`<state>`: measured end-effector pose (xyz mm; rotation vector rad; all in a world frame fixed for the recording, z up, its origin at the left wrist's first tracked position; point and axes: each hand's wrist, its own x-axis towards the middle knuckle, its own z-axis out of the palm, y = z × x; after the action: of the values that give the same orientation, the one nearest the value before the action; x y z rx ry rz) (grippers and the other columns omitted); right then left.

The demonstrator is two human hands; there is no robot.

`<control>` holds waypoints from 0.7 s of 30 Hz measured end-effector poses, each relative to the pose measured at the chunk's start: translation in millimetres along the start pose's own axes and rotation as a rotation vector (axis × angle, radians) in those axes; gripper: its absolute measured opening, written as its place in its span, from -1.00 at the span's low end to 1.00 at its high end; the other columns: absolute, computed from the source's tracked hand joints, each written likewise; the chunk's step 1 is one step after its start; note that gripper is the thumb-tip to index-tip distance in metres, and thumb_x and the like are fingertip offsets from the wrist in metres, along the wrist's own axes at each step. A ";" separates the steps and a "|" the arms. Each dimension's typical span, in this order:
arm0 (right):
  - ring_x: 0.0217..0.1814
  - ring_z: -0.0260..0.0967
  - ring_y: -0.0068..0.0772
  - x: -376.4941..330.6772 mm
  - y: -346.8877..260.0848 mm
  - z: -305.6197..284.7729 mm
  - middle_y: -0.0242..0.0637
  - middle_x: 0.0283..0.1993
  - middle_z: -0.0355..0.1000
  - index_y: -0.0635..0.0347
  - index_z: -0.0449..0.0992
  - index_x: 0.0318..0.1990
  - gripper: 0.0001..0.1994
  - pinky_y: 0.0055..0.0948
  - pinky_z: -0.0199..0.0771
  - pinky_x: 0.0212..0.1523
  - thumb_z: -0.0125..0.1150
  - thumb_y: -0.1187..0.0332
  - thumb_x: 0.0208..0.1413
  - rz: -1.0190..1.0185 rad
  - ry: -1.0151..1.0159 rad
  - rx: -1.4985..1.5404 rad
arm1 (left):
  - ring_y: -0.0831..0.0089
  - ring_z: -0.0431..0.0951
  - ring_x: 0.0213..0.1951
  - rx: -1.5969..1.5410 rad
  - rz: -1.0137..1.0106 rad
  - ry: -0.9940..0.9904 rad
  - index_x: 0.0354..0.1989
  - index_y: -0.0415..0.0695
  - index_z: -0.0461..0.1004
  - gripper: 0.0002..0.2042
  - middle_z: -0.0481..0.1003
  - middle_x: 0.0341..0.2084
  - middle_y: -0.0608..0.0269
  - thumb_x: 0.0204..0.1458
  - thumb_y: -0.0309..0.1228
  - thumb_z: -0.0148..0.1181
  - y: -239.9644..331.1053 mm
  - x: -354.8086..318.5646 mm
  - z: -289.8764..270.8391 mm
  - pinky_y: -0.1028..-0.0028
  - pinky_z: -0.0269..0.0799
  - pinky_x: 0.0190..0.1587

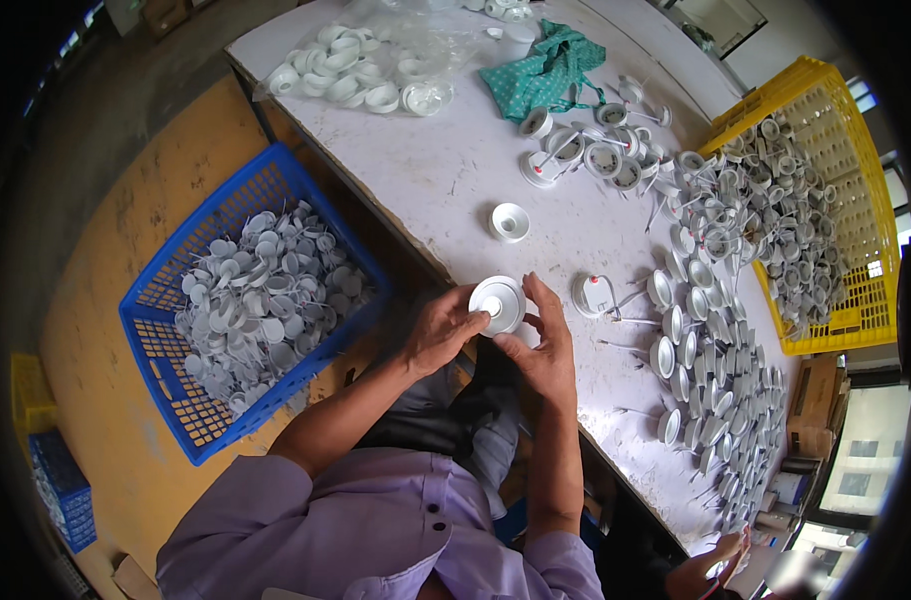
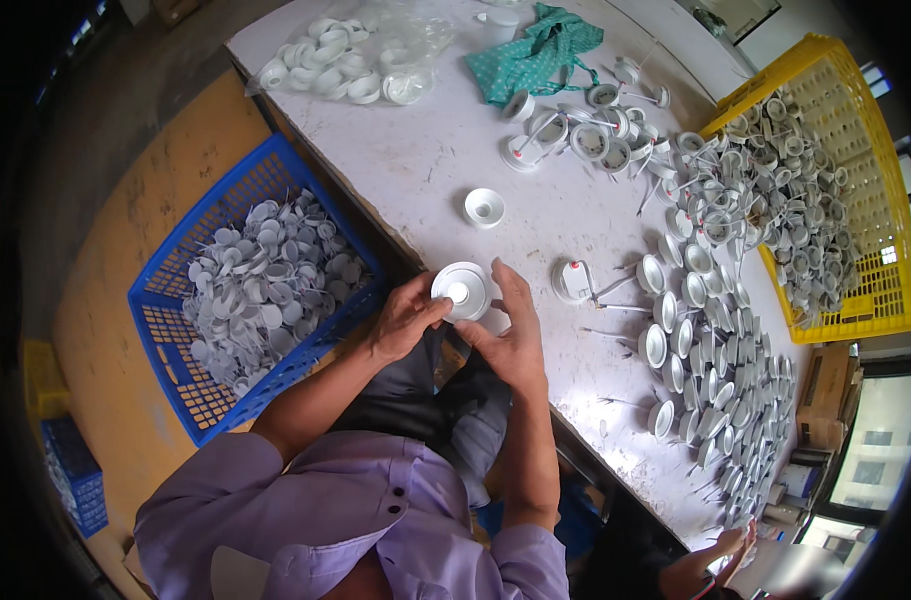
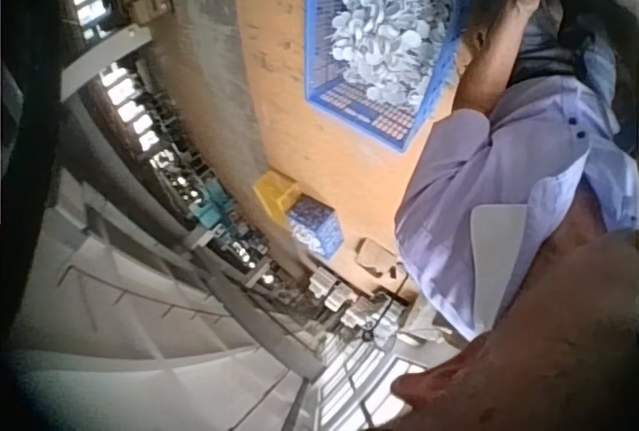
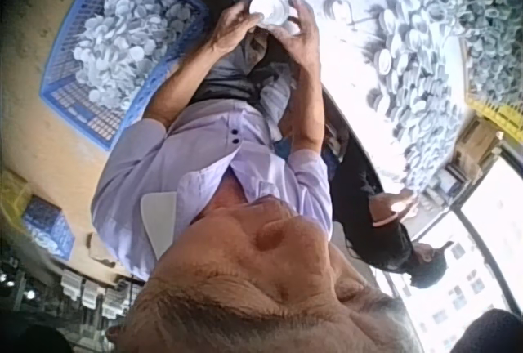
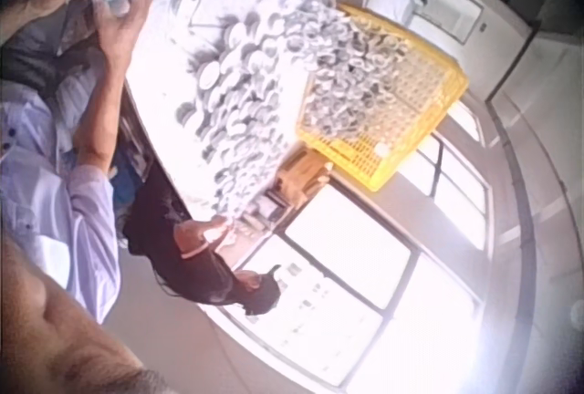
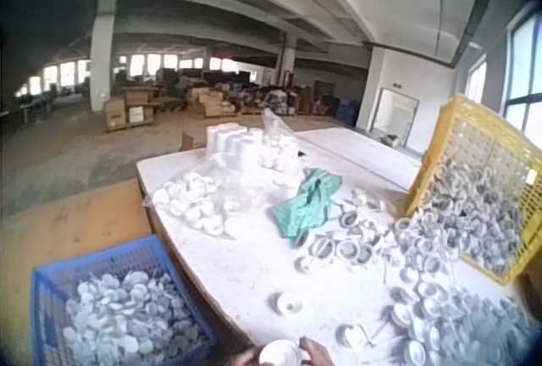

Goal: The person assembles small circular lighting components by hand, fitting back covers onto LED units.

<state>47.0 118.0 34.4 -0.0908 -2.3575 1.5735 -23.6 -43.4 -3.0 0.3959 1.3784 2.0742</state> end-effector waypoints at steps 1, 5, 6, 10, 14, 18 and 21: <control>0.16 0.28 -0.16 -1.2 3.5 -0.6 -0.06 0.22 0.19 0.22 0.28 0.22 -0.30 -0.30 0.43 0.00 0.43 0.38 -0.14 0.001 0.003 0.003 | 0.52 0.44 -0.03 0.004 -0.002 -0.001 0.12 -0.32 0.29 -0.61 0.45 -0.06 0.19 0.14 -0.43 0.11 -1.4 0.3 1.0 0.52 0.37 0.00; -0.39 0.40 -0.57 -11.5 25.0 2.3 -0.21 -0.22 0.47 0.36 0.38 0.08 -0.63 -0.59 0.43 -0.40 0.18 0.43 0.12 0.301 0.161 0.166 | 0.54 0.49 -0.12 0.179 0.057 0.023 0.05 -0.33 0.35 -0.66 0.50 -0.16 0.18 0.12 -0.46 0.07 0.4 0.6 15.3 0.54 0.41 -0.08; -0.43 0.37 -0.61 -13.0 29.4 3.8 -0.26 -0.30 0.47 0.36 0.41 0.04 -0.67 -0.61 0.40 -0.41 0.16 0.45 0.13 0.284 0.181 0.158 | 0.55 0.51 -0.18 0.273 0.051 0.054 0.02 -0.34 0.37 -0.68 0.52 -0.21 0.19 0.11 -0.47 0.06 1.7 0.8 18.6 0.55 0.43 -0.12; -0.50 0.32 -0.71 -17.7 23.3 8.2 -0.33 -0.41 0.46 0.36 0.47 -0.05 -0.76 -0.64 0.33 -0.46 0.12 0.48 0.14 0.278 0.251 0.154 | 0.59 0.51 -0.31 0.335 0.059 0.107 -0.05 -0.33 0.42 -0.72 0.54 -0.34 0.21 0.06 -0.47 0.07 -4.0 2.3 25.3 0.55 0.44 -0.24; -0.50 0.31 -0.71 -22.1 18.1 9.1 -0.36 -0.44 0.45 0.36 0.47 -0.05 -0.76 -0.65 0.32 -0.48 0.13 0.49 0.13 0.235 0.299 0.043 | 0.61 0.50 -0.40 0.390 0.035 0.150 -0.11 -0.30 0.46 -0.74 0.54 -0.42 0.23 0.03 -0.46 0.07 -6.1 3.8 31.1 0.55 0.43 -0.34; -0.59 0.22 -0.79 -27.2 20.6 9.3 -0.49 -0.59 0.36 0.32 0.50 -0.08 -0.79 -0.71 0.20 -0.58 0.14 0.46 0.15 0.207 0.358 0.064 | 0.60 0.49 -0.42 0.402 0.063 0.143 -0.12 -0.30 0.48 -0.74 0.54 -0.45 0.23 0.02 -0.47 0.06 -7.5 3.6 36.5 0.55 0.43 -0.36; -0.60 0.22 -0.79 -31.7 20.0 7.9 -0.49 -0.59 0.36 0.32 0.50 -0.09 -0.80 -0.72 0.19 -0.58 0.14 0.47 0.15 0.225 0.379 0.050 | 0.60 0.50 -0.42 0.415 0.053 0.120 -0.13 -0.30 0.48 -0.74 0.55 -0.44 0.22 0.01 -0.48 0.06 -10.6 4.0 38.5 0.55 0.43 -0.36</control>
<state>72.6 111.9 6.6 -0.6062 -2.0648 1.5481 -2.0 -10.1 3.0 0.4869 1.8954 1.8709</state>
